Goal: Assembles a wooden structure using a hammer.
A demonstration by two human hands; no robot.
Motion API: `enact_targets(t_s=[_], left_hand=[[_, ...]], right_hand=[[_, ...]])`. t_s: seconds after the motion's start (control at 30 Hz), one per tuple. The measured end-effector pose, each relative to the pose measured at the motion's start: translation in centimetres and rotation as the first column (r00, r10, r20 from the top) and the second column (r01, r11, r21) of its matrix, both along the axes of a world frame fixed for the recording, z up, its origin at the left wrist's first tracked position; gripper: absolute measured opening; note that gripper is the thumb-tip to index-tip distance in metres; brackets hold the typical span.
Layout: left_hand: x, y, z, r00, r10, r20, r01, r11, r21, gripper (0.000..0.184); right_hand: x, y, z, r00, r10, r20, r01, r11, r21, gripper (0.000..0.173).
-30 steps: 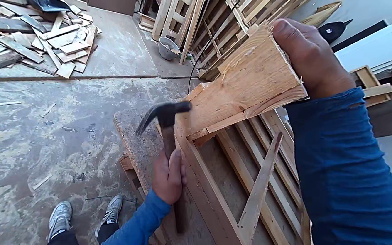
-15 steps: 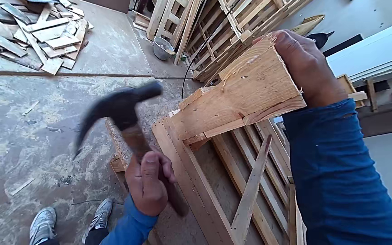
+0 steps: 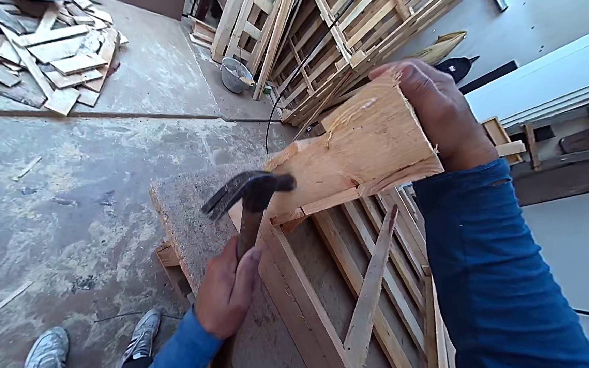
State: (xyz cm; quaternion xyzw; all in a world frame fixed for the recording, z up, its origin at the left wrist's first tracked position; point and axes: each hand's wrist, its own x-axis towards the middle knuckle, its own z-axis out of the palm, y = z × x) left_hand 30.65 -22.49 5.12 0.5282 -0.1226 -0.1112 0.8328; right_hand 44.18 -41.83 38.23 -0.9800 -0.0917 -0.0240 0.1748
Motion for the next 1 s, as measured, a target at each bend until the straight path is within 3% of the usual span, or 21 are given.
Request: enact_targets(t_s=[0.07,0.13,0.17,0.23,0.3,0.37,0.47,0.57,0.63,0.7,0.77,0.8,0.9,0.97,1.0], left_hand=[[-0.7,1.3,1.2,0.993,0.108,0.038,-0.101,0.984,-0.147,0.04],[-0.9,1.6,3.7,0.939,0.339,0.054,-0.302,0.891,-0.338,0.036],[-0.9,1.0,4.4,0.927,0.374,0.037,-0.34,0.876,-0.342,0.036],[-0.7,-0.9,2.7,0.979,0.205,0.021,-0.199,0.968,-0.149,0.038],[-0.3,-1.1,0.8,0.999,0.046,0.008,-0.046,0.999,-0.011,0.043],[-0.6,0.7,1.9,0.992,0.117,0.045,-0.111,0.988,-0.108,0.04],[-1.0,1.1,5.2,0.917,0.396,0.047,-0.356,0.865,-0.354,0.033],[-0.7,-1.8,2.0,0.984,0.164,0.067,-0.159,0.985,-0.071,0.039],[0.1,-1.0,1.2,0.996,0.061,0.069,-0.062,0.998,0.009,0.044],[-0.8,0.7,2.9,0.972,0.212,0.1,-0.201,0.973,-0.11,0.04],[-0.5,1.0,5.4,0.9,0.426,0.093,-0.385,0.876,-0.289,0.031],[-0.5,0.3,5.7,0.896,0.438,0.078,-0.403,0.873,-0.276,0.03],[-0.5,-2.9,2.1,0.979,0.195,0.054,-0.196,0.98,0.024,0.04],[-0.1,-2.2,1.3,0.991,0.127,0.035,-0.128,0.992,0.024,0.044],[-0.6,-1.2,2.0,0.982,0.184,0.046,-0.182,0.982,-0.041,0.041]], right_hand=[[-0.2,-0.1,0.0,1.0,-0.016,-0.003,0.016,1.0,0.004,0.049],[-0.1,-0.1,-0.1,1.0,-0.015,-0.011,0.015,1.0,0.018,0.048],[-0.1,-0.2,-0.1,1.0,-0.01,-0.008,0.011,1.0,0.024,0.048],[-0.3,-0.4,-0.1,1.0,-0.012,-0.003,0.012,1.0,0.012,0.049],[-0.3,-0.3,0.0,1.0,-0.006,-0.005,0.006,1.0,-0.001,0.05],[-0.1,-0.3,0.3,1.0,-0.011,-0.001,0.011,1.0,0.004,0.05],[-0.2,-0.3,0.0,1.0,-0.017,-0.016,0.017,1.0,0.012,0.048],[-0.3,-0.4,0.1,1.0,-0.012,0.0,0.012,1.0,0.01,0.049],[0.0,-0.1,0.1,1.0,-0.008,0.003,0.008,1.0,0.009,0.05],[-0.2,-0.2,0.1,1.0,-0.021,-0.007,0.021,1.0,0.012,0.05],[0.1,-0.3,0.2,1.0,-0.01,-0.009,0.01,1.0,0.011,0.049],[0.0,-0.3,0.0,1.0,-0.011,-0.007,0.011,1.0,0.015,0.049],[-0.1,-0.3,0.0,1.0,-0.018,0.008,0.018,1.0,0.012,0.048],[0.2,-0.1,0.1,1.0,-0.01,0.008,0.01,1.0,0.013,0.049],[0.2,-0.2,0.2,1.0,-0.013,0.008,0.013,1.0,0.009,0.049]])
